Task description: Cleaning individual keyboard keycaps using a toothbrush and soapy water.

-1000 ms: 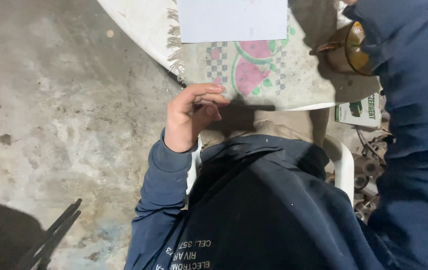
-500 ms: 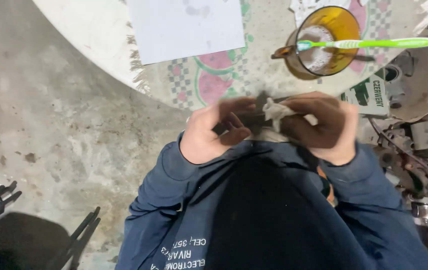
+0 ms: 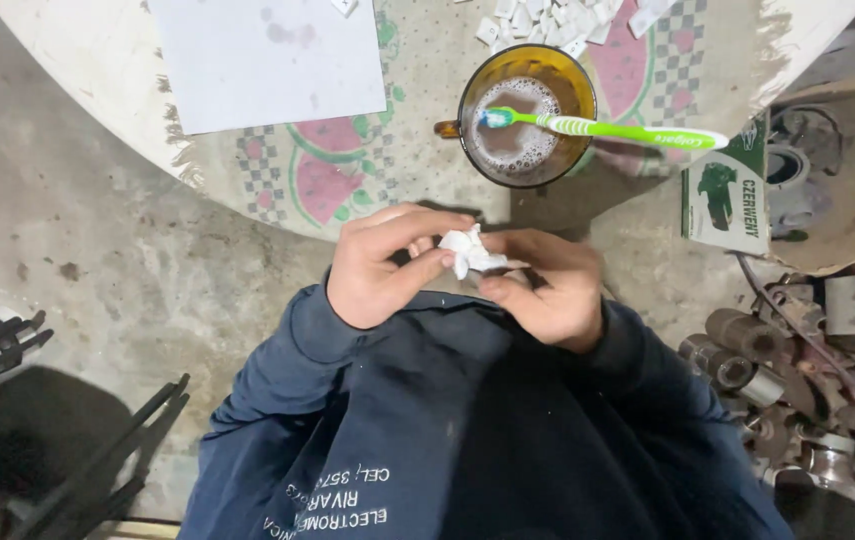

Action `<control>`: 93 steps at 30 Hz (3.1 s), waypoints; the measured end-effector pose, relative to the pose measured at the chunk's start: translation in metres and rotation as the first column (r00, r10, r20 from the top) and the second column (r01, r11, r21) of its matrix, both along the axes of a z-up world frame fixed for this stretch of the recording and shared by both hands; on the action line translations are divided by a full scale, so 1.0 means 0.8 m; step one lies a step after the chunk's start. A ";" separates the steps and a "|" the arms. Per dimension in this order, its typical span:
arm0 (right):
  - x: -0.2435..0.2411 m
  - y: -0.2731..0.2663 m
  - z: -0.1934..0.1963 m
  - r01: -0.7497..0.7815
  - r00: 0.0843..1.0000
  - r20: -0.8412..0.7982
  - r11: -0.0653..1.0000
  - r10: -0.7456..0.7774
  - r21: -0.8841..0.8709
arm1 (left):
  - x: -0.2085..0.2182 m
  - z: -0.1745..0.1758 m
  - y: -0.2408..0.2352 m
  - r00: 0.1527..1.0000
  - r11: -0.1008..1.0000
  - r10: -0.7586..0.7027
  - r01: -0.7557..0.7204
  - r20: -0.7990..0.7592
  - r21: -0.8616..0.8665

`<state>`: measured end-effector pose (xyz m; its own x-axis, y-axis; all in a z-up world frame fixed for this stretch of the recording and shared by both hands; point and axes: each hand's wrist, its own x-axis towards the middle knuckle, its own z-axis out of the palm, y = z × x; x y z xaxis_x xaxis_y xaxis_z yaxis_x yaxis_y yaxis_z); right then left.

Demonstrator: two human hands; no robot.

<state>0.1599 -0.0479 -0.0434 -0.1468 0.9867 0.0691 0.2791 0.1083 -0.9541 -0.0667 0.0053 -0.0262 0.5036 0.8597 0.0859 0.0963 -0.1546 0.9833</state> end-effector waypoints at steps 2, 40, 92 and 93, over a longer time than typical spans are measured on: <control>0.002 0.002 -0.009 -0.048 0.998 0.050 0.979 0.038 0.200 | 0.006 0.006 0.002 0.994 0.999 0.053 -0.053 -0.091 0.002; 0.123 0.082 0.030 0.081 0.961 0.224 0.940 -0.162 0.332 | 0.057 -0.052 0.233 0.677 0.701 0.358 0.260 -0.643 0.664; 0.117 0.070 0.044 0.004 0.984 -0.179 0.999 -0.010 -0.035 | 0.026 -0.028 0.051 0.817 0.899 0.220 0.042 0.533 -0.435; 0.121 0.061 0.042 0.005 0.985 -0.173 1.000 -0.010 -0.030 | 0.026 -0.031 0.053 0.814 0.902 0.216 0.045 0.539 -0.430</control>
